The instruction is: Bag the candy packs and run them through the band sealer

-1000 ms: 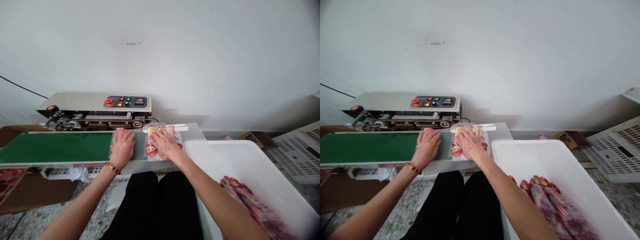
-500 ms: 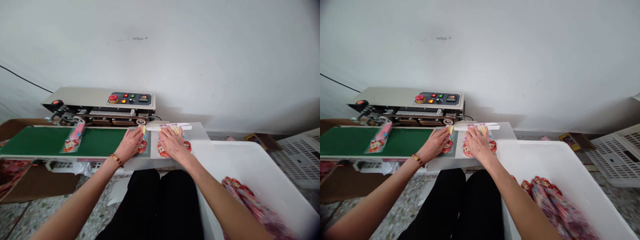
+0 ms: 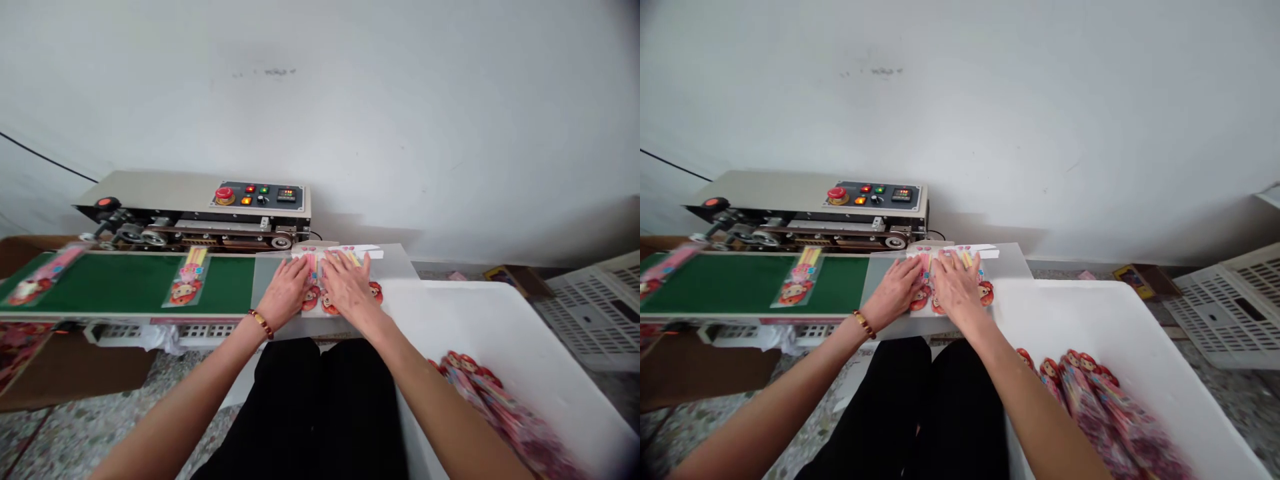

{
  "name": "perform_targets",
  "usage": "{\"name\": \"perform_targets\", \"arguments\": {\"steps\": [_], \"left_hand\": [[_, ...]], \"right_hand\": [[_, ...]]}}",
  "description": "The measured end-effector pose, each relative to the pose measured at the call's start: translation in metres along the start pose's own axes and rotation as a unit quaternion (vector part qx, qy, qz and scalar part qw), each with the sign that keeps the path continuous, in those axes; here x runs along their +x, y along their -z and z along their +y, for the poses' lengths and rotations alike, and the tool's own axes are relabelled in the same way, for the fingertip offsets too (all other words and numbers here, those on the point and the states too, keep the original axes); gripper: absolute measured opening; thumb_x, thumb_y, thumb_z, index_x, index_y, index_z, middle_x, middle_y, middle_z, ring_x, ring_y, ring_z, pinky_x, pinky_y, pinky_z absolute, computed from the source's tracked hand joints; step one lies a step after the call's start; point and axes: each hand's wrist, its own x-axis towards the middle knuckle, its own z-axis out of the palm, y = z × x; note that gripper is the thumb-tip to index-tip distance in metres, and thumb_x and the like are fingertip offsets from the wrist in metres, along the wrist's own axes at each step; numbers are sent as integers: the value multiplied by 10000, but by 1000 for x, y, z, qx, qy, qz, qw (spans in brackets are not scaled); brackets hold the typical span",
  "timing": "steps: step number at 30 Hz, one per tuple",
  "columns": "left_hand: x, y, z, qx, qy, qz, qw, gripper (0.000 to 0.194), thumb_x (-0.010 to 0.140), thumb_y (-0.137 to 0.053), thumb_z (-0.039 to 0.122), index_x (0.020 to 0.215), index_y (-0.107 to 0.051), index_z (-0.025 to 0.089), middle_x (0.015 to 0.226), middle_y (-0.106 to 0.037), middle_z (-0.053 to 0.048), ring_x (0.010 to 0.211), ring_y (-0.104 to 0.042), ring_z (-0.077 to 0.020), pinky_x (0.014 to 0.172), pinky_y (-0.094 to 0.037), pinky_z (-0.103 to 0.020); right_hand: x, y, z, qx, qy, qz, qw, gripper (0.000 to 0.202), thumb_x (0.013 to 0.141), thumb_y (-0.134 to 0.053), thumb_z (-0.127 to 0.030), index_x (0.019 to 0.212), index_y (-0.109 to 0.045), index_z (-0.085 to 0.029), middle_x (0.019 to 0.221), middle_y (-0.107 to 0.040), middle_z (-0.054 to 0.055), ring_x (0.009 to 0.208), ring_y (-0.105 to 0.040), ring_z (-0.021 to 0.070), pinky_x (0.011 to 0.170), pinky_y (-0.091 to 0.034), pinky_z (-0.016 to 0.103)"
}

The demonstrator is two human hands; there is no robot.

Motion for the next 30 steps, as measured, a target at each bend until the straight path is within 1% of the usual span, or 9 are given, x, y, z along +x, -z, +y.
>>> {"name": "perform_targets", "arguments": {"steps": [2,5,11,13,16,19,22,26,30], "left_hand": [[1,-4,-2,13,20,0,1000,414,997,-416,263,1366,-573,161,1480,-545,-181,1421,-466,-301,1238,-278,-574],[-11,4,-28,33,44,11,998,404,997,-412,283,1348,-580,176,1485,-545,-168,1409,-481,-296,1249,-229,-590],[-43,43,-85,74,85,21,993,345,985,-444,323,1265,-610,208,1442,-595,-138,1363,-524,-322,1232,-195,-654],[-44,45,-82,95,99,56,989,336,985,-445,292,1261,-613,200,1415,-614,-146,1348,-536,-337,1227,-156,-684],[-32,30,-50,60,37,46,996,374,1000,-406,256,1315,-590,175,1419,-611,-148,1356,-539,-283,1252,-217,-591],[-13,7,-16,23,-15,-5,1000,418,1019,-384,267,1391,-546,163,1498,-543,-147,1429,-465,-257,1259,-247,-533],[-4,-1,-11,30,-2,-14,999,413,1029,-378,288,1369,-570,155,1512,-526,-154,1457,-428,-277,1254,-249,-555],[-20,18,-52,41,17,-28,999,410,1036,-380,348,1355,-578,181,1532,-509,-136,1443,-450,-279,1247,-269,-567],[-44,47,-94,81,44,-12,996,382,1044,-392,358,1333,-577,191,1505,-543,-116,1416,-478,-289,1232,-265,-604]], "right_hand": [[-8,0,11,-14,-4,-6,1000,368,1066,-399,-249,1390,-571,-226,1493,-536,132,1420,-393,365,1149,-24,791],[-11,-3,17,-20,16,-18,1000,376,1066,-424,-265,1417,-552,-218,1505,-521,134,1444,-358,370,1156,-26,785],[6,-13,-13,13,29,-22,999,382,1072,-425,-290,1434,-535,-234,1462,-559,116,1444,-363,356,1164,-1,784],[12,-16,-23,26,31,-14,999,377,1074,-421,-292,1429,-539,-240,1472,-553,109,1430,-381,348,1174,15,768],[14,-16,-29,35,32,-7,999,373,1077,-400,-279,1412,-556,-233,1476,-554,109,1416,-401,339,1188,32,744],[7,-10,-18,15,19,-13,1000,392,1066,-360,-204,1399,-566,-226,1492,-539,110,1431,-387,347,1172,13,769],[-6,-1,2,-17,-4,-14,1000,366,1056,-401,-202,1377,-577,-215,1506,-524,118,1440,-372,354,1159,-7,788],[-15,-1,12,-33,-3,-22,999,347,1057,-453,-252,1378,-574,-200,1510,-518,128,1434,-376,358,1158,-46,796],[-4,-10,-12,-15,22,-16,1000,365,1062,-430,-249,1400,-555,-190,1515,-511,126,1432,-383,340,1168,-38,791]]}}
